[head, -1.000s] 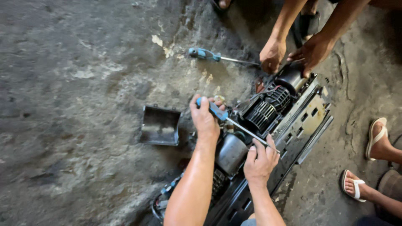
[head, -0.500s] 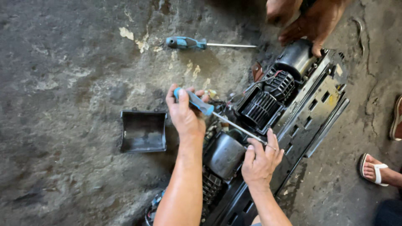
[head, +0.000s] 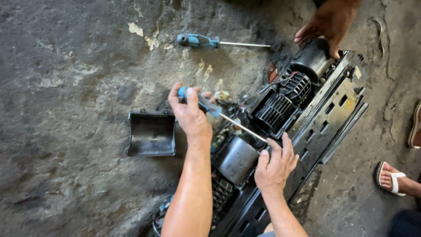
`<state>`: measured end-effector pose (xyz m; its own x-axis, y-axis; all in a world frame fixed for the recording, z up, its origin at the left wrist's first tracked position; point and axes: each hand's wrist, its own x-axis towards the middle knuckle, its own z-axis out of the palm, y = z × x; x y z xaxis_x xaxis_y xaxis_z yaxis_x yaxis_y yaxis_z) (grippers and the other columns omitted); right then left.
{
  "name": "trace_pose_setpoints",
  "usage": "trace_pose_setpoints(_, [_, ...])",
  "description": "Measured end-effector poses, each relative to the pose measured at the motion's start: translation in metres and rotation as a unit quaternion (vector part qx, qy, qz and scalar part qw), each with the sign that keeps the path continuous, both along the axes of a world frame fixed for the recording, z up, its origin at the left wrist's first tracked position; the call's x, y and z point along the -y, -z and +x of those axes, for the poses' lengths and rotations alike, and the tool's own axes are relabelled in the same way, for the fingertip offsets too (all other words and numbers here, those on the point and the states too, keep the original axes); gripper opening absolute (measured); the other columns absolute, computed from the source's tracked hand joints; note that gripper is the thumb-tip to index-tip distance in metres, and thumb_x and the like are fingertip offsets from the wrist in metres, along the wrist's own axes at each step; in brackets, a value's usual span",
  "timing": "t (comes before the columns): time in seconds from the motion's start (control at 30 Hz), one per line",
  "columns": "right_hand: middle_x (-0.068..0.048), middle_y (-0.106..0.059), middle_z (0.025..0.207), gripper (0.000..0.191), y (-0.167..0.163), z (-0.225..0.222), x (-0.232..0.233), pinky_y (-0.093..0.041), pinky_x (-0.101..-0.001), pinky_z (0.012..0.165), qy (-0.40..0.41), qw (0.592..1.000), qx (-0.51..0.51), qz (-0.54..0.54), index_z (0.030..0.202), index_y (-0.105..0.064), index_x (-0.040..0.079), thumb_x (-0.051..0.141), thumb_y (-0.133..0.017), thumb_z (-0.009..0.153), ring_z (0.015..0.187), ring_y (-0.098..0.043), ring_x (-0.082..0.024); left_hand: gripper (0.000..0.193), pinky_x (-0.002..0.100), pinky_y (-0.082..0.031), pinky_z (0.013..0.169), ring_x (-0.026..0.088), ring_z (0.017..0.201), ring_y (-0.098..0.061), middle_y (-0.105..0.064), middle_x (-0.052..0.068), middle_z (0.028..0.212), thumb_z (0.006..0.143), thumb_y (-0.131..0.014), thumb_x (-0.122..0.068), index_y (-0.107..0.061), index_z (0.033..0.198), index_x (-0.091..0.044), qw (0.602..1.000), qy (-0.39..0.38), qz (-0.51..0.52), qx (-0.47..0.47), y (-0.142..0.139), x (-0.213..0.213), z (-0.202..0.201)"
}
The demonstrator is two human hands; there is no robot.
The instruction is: The person uses a screwdriver to remove screws from a disassembled appliance chassis lying on the floor. They manipulate internal components and wires while another person assists by holding parts of the device.
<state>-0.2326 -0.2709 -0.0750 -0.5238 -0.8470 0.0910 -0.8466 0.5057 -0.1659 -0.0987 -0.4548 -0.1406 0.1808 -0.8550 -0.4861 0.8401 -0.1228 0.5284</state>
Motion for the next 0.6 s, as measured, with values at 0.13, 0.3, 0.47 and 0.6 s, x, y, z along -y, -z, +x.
trace_pose_setpoints(0.13, [-0.02,-0.042,0.159,0.049,-0.0019,0.0015,0.0002,-0.012,-0.066,0.123,-0.009,0.999,0.011,-0.034,0.137,-0.053,0.002,0.025,-0.057,0.093,0.151,-0.034,-0.038,0.045,0.041,-0.062,0.068,0.023,0.081,-0.068,-0.061,0.011,0.107,0.102,-0.062,-0.017,-0.039,0.14,-0.011,0.999,-0.003,-0.013,0.049,0.0017,0.0018,0.0038])
trace_pose_setpoints(0.3, [-0.02,-0.043,0.159,0.049,-0.0024,0.0026,-0.0003,-0.013,-0.0651,0.123,-0.002,0.999,0.017,-0.04,0.137,-0.052,0.003,0.024,-0.058,0.093,0.151,-0.035,-0.037,0.044,0.039,-0.061,0.069,0.022,0.08,-0.069,-0.061,0.011,0.106,0.103,-0.061,-0.015,-0.039,0.141,-0.01,0.996,-0.014,-0.032,0.083,0.0045,0.0028,0.0082])
trace_pose_setpoints(0.47, [-0.02,-0.044,0.159,0.048,-0.0028,0.0027,0.0003,-0.012,-0.0654,0.124,-0.003,0.999,0.014,-0.039,0.137,-0.052,0.003,0.023,-0.057,0.094,0.152,-0.035,-0.038,0.043,0.038,-0.061,0.069,0.02,0.079,-0.068,-0.06,0.01,0.106,0.103,-0.061,-0.012,-0.039,0.14,-0.009,0.996,-0.027,-0.043,0.078,0.0049,0.0049,0.0103])
trace_pose_setpoints(0.6, [-0.019,-0.044,0.159,0.048,-0.0031,0.0029,0.0005,-0.013,-0.0651,0.123,-0.003,0.999,0.014,-0.042,0.137,-0.052,0.004,0.023,-0.058,0.093,0.151,-0.035,-0.037,0.042,0.037,-0.06,0.068,0.018,0.079,-0.067,-0.057,0.008,0.104,0.104,-0.061,-0.009,-0.041,0.14,-0.007,0.994,-0.023,-0.052,0.096,0.0023,0.0057,0.0076])
